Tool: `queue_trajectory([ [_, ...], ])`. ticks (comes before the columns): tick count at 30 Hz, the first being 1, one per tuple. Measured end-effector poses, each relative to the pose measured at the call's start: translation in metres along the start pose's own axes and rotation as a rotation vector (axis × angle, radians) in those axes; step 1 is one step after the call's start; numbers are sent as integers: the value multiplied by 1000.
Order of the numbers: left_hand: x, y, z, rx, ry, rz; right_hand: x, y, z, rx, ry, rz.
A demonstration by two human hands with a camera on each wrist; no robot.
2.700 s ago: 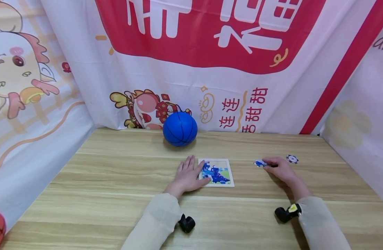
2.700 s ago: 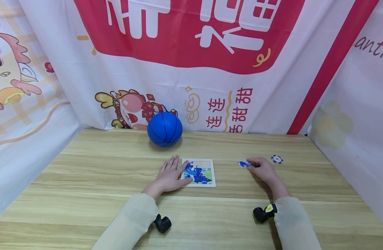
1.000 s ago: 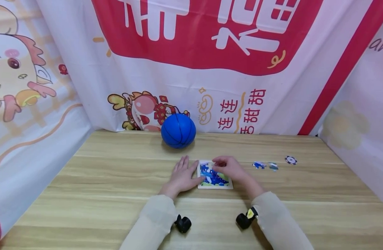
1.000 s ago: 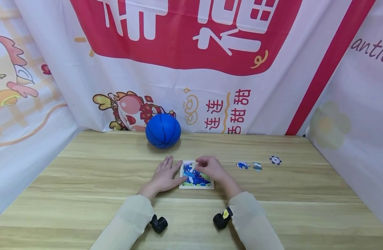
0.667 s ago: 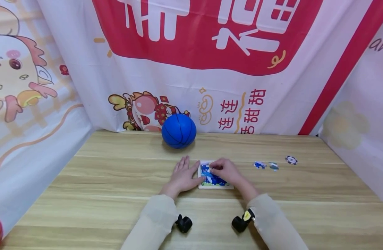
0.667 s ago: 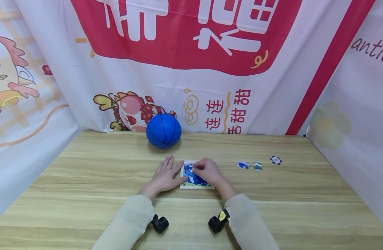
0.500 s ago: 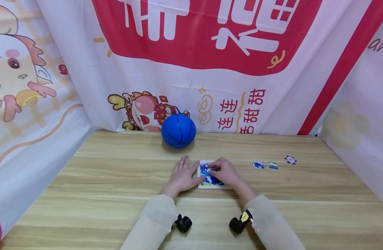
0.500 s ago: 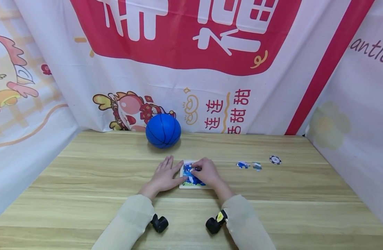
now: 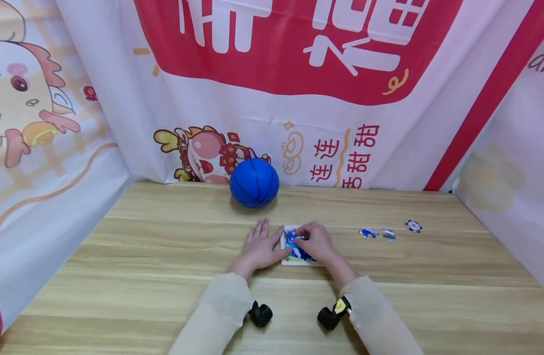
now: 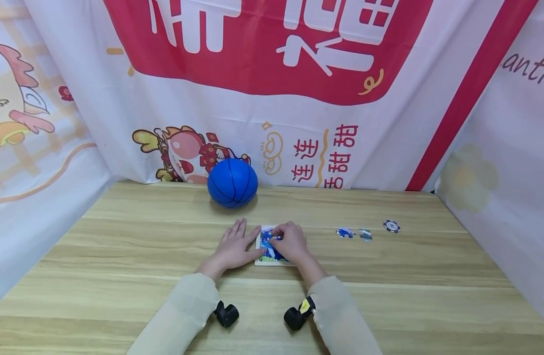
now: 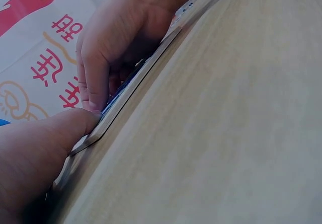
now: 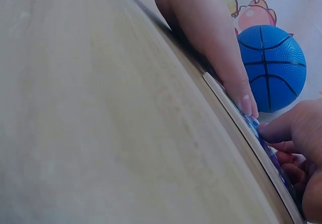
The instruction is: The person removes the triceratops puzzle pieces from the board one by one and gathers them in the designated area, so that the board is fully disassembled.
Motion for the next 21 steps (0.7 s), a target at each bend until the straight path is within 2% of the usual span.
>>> queue_trajectory([
  [9, 0, 1, 1, -7, 9, 3, -3, -2, 2, 42, -34, 0],
  [16, 1, 1, 1, 1, 2, 17, -1, -3, 0, 77, -44, -64],
  [21, 1, 1, 0, 3, 1, 23, -1, -3, -2, 63, -66, -107],
])
Point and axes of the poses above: each hand's wrist, its own z-axis away from the middle knuckle, its own y-axis out of the back of the hand, x = y × z, the point moved 4 cm from there along -z, towards the middle knuckle, and after that the axes turned 5 degrees about x, right-handed, at the moved point
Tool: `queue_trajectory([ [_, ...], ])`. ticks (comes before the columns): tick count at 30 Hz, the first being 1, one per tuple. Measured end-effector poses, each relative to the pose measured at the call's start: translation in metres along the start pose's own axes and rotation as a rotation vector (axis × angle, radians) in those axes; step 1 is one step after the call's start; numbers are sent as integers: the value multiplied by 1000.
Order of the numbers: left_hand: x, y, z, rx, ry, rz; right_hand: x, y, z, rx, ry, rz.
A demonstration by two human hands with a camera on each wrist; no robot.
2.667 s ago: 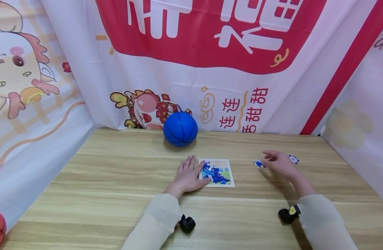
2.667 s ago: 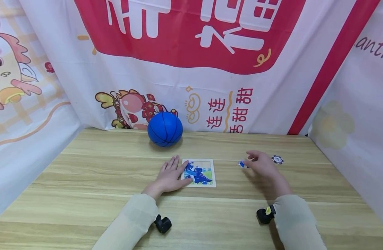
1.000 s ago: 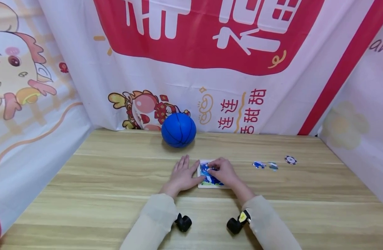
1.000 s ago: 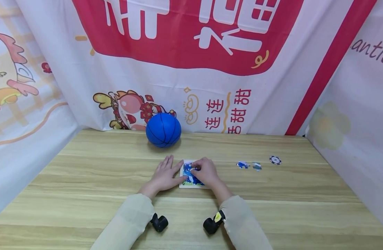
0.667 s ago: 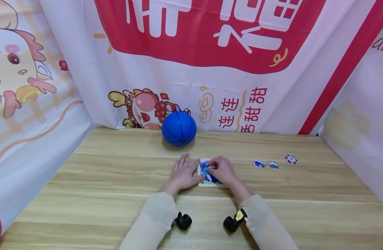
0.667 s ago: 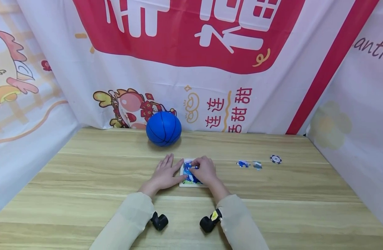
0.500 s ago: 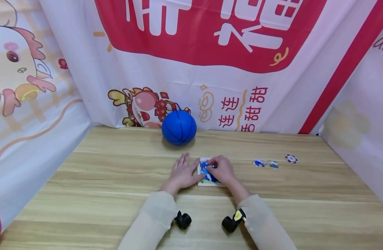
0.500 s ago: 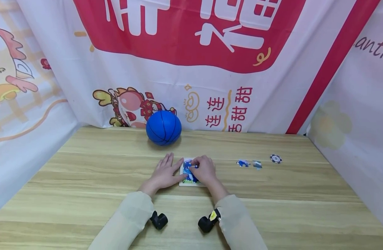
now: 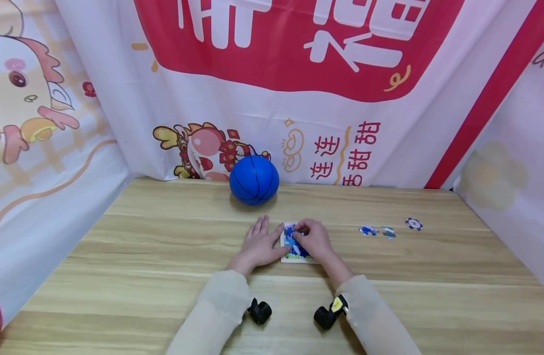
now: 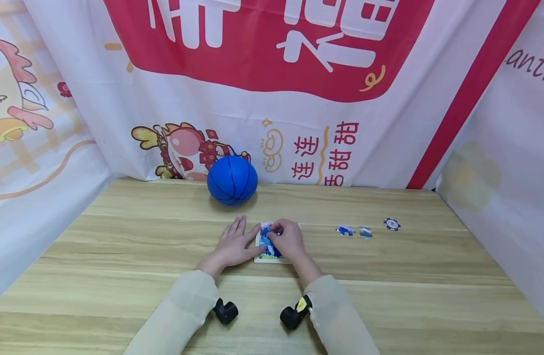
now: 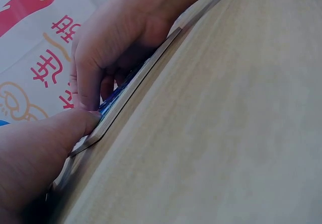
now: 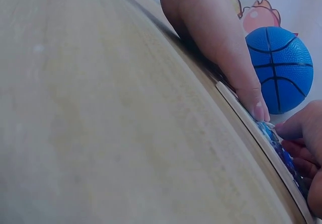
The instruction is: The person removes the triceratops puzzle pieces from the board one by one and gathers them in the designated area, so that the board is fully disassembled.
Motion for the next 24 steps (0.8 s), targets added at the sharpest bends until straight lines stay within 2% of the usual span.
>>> queue_trajectory([
  [5, -1, 0, 0, -6, 1, -7, 0, -1, -1, -21, -25, -22],
  [14, -1, -1, -1, -6, -4, -17, 1, -1, -3, -87, 0, -14],
  [24, -1, -3, -2, 7, -3, -31, 1, 1, -3, -54, 0, -50],
])
Point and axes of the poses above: each hand's wrist, its own z-axis away from the middle knuckle, its own y-axis out of the back of the hand, x = y × z, the point moved 4 cm from there along -z, towards the middle knuckle, and after that the axes turned 5 degrees about x, right-handed, at the moved point
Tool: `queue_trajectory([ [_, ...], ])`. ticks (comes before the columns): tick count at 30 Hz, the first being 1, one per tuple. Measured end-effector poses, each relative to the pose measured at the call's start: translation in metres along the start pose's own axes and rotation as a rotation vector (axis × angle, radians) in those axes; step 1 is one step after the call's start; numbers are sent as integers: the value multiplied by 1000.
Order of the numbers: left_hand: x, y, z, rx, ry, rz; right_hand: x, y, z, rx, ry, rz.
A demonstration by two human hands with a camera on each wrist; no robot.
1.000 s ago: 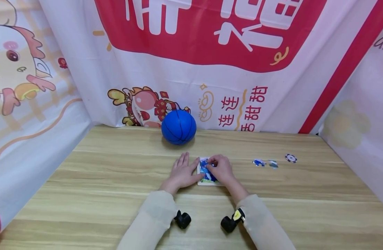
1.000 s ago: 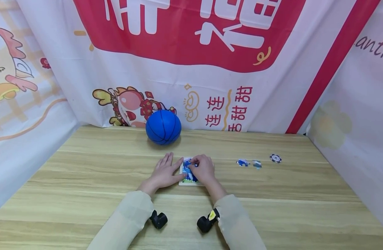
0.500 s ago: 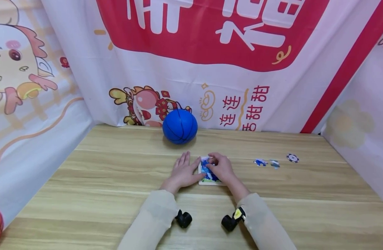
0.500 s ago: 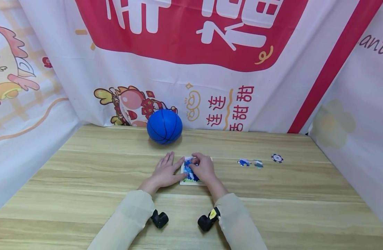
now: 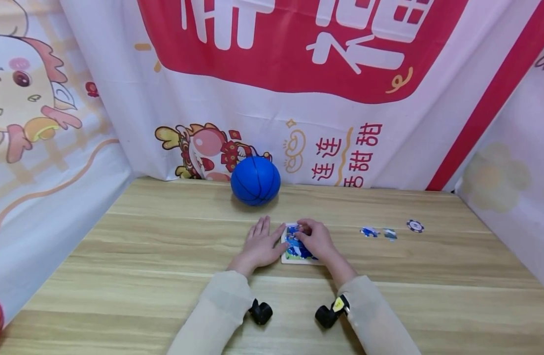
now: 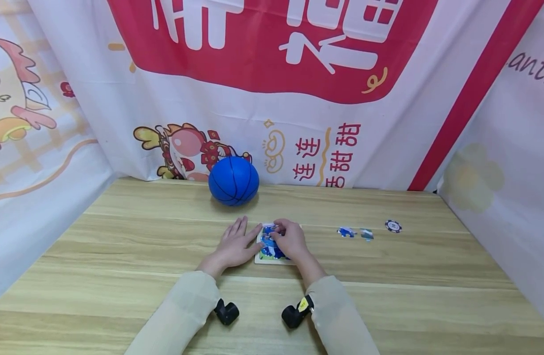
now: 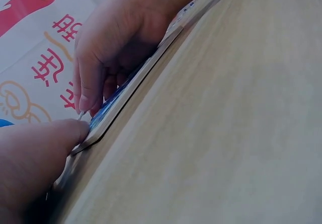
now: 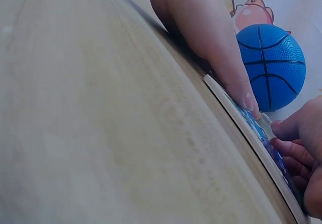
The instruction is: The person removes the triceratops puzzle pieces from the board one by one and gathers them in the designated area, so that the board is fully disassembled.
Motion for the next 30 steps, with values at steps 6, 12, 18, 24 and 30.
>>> queue_trajectory([
  [6, 0, 0, 1, 36, 7, -3, -1, 3, 1, 5, -18, -53],
  [12, 0, -1, 1, 26, 50, 9, 4, 23, 0, 3, -89, -185],
  [18, 1, 0, 1, 23, 78, 16, 16, 56, -2, 4, -78, -175],
  [24, 1, 0, 0, 21, 90, 35, 31, 88, 0, 10, -95, -129],
  [30, 1, -1, -1, 20, 90, 37, 49, 108, 9, 6, -234, -193],
])
Point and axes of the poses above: each hand's wrist, its own z-axis away from the middle knuckle, its own y-axis out of the back of the hand, x = y × z, the point moved 4 cm from there along -z, towards the middle knuckle, and after that the axes turned 5 degrees about x, right-handed, at the moved point
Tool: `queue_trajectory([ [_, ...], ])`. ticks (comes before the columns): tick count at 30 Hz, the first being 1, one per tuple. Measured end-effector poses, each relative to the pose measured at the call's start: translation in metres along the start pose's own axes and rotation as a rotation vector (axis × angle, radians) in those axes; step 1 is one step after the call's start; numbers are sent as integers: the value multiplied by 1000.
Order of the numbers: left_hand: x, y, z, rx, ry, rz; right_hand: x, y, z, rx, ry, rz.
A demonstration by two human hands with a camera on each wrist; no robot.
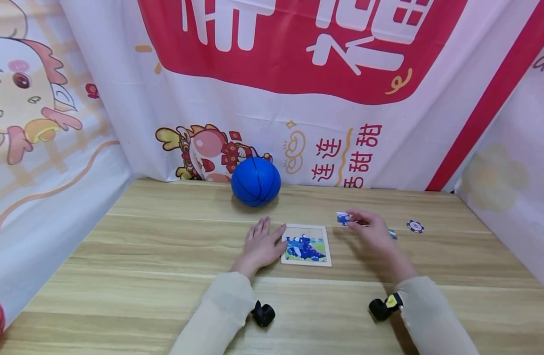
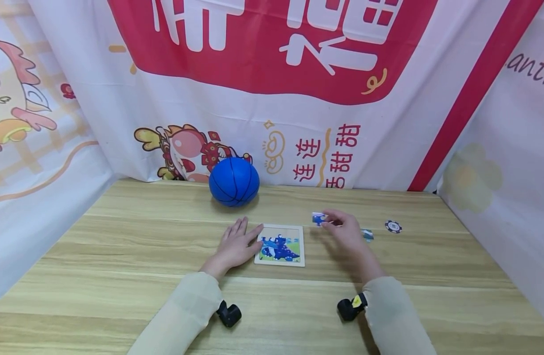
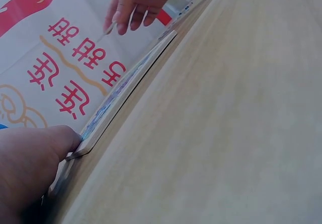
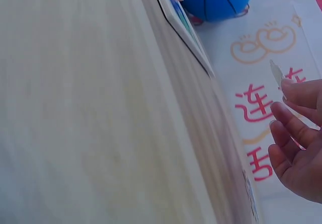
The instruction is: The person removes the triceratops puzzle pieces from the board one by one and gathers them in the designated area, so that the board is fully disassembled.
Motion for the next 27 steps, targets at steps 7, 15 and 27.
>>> queue_trajectory([
  [7, 1, 0, 1, 15, -2, 7, 16, 20, -5, -5, -18, -45],
  [15, 1, 2, 1, 22, -3, 12, 23, 33, -12, -14, 225, 166],
  [27, 0, 0, 1, 13, 11, 8, 37, 26, -16, 18, 265, 261],
])
Point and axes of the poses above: each hand's wrist, its own z-axis away from the middle knuckle, its own y-axis out of the back of the hand, x = y × z, the point moved 4 cm from there along -z, towards the middle knuckle, and after that the axes turned 5 degrees about x, right-handed, at the moved point
